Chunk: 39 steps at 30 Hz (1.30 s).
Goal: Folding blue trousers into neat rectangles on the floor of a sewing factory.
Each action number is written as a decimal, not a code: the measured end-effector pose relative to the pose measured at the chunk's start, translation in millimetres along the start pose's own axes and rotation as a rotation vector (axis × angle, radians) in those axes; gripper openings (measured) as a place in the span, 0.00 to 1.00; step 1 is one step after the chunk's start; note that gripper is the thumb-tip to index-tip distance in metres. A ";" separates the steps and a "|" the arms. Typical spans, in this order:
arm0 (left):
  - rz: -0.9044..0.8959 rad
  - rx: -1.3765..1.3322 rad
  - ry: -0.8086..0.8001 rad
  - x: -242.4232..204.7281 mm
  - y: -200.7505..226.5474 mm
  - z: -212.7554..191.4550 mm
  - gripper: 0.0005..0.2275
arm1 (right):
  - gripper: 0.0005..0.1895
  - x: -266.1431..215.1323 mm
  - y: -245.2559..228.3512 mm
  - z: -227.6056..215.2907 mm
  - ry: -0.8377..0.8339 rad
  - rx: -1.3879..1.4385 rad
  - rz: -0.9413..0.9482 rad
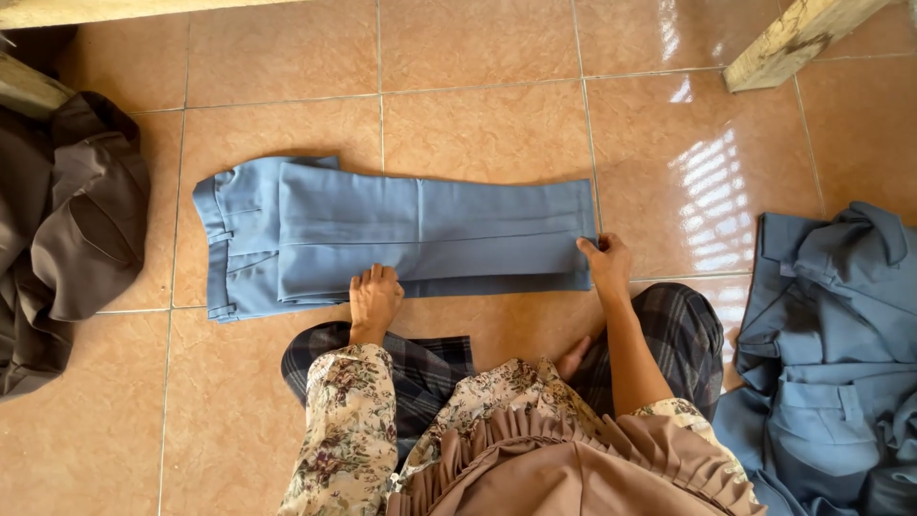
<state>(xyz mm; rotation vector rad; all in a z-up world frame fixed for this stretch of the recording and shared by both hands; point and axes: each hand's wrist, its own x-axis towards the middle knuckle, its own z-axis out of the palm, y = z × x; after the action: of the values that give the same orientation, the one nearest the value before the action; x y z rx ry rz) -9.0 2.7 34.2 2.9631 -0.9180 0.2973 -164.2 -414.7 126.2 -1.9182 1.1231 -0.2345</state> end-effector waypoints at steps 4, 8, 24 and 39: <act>0.035 0.001 -0.133 -14.2 6.6 14.0 0.07 | 0.25 3.6 51.7 18.6 -0.047 -0.169 0.067; -0.001 -0.032 -0.255 -17.0 10.6 25.3 0.07 | 0.27 26.2 93.8 43.5 -0.018 -0.383 0.054; -0.069 -0.210 0.013 87.3 87.1 27.2 0.22 | 0.26 2.7 10.0 129.9 0.077 -0.699 -0.726; 0.045 -0.259 -0.010 141.0 152.5 59.5 0.25 | 0.25 38.9 0.4 164.2 0.230 -0.739 -0.914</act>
<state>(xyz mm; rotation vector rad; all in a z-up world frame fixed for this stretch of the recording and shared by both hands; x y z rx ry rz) 29.5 -206.7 -2.5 2.7135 -0.9461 0.1517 -53.2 -348.1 17.9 -3.0512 0.3802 -0.6047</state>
